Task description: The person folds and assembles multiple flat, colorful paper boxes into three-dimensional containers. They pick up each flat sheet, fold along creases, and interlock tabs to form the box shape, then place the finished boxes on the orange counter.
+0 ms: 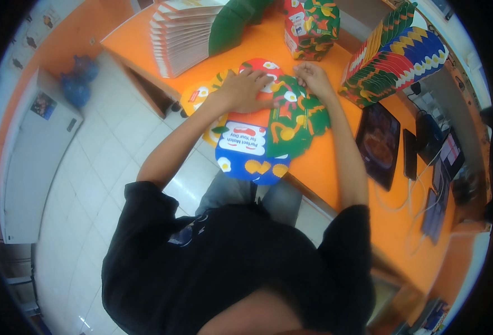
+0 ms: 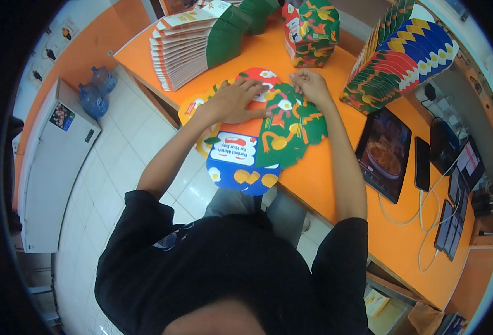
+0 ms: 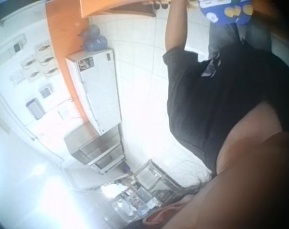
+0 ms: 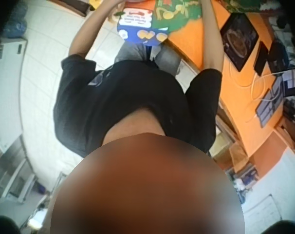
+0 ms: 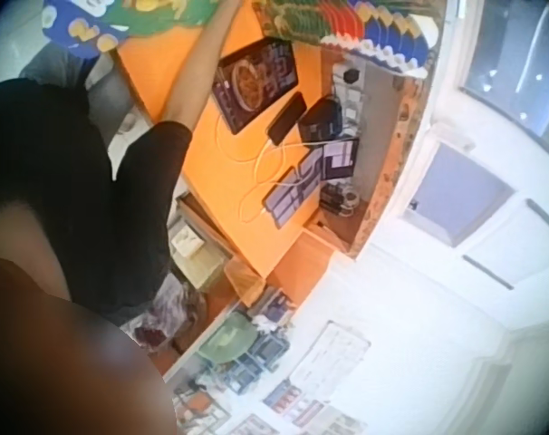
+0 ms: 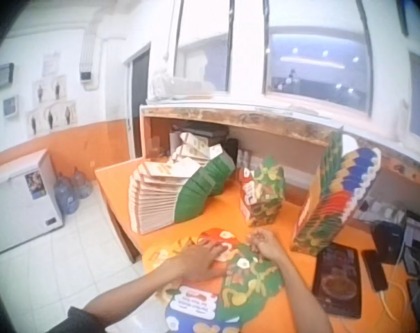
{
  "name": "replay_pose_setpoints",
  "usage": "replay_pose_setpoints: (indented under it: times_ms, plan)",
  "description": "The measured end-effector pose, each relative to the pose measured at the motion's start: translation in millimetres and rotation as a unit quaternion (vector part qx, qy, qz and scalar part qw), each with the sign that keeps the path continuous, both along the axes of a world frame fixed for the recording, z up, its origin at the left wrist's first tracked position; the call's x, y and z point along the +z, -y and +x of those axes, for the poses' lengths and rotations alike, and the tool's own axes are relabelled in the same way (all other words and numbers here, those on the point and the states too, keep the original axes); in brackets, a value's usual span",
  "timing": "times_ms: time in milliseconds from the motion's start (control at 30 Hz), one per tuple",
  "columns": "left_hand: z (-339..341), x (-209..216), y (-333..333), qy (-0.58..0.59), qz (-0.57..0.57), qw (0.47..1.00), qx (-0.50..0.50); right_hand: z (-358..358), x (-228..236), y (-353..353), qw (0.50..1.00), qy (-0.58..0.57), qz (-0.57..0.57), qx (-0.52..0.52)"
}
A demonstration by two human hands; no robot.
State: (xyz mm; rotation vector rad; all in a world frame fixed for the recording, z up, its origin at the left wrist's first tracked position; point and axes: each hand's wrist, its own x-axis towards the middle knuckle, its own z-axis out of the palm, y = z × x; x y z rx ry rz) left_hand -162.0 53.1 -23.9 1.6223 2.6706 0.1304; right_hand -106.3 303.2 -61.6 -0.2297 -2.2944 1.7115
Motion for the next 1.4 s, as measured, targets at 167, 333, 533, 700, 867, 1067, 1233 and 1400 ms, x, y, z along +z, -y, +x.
replay_pose_setpoints:
  times_ms: [167, 333, 533, 700, 867, 1067, 1233, 1400]
  plan:
    - [-39.0, 7.4, -30.3, 0.002, 0.155, 0.985, -0.078, 3.9, 14.5, 7.7, 0.999, -0.004, -0.036, 0.003]
    - [-50.2, 5.6, -62.7, -0.044, 0.189, 0.967, -0.166, 15.5, 45.2, 10.8, 0.998, -0.014, -0.069, 0.006]
    - [-33.2, 18.7, -68.0, -0.003, 0.259, 0.941, -0.22, 18.1, 57.2, 13.3, 0.997, 0.049, -0.052, -0.029]
    - [-30.9, 21.8, -62.9, -0.004, 0.27, 0.942, -0.2, 15.7, 56.6, 12.1, 0.989, 0.139, 0.01, -0.04]
    - [-32.2, 23.4, -61.2, -0.009, 0.286, 0.937, -0.2, 16.8, 59.4, 7.7, 0.985, 0.167, -0.025, -0.022]
    - [-30.8, 26.0, -60.1, -0.002, 0.281, 0.939, -0.199, 20.0, 65.3, 10.8, 0.984, 0.177, -0.023, -0.021]
    - [-31.4, 24.4, -62.1, 0.005, 0.275, 0.942, -0.193, 22.2, 68.3, 19.3, 0.982, 0.152, 0.068, -0.086]
    - [-34.4, 21.4, -64.1, -0.002, 0.257, 0.947, -0.191, 16.8, 66.9, 21.7, 0.954, 0.177, 0.214, -0.108]
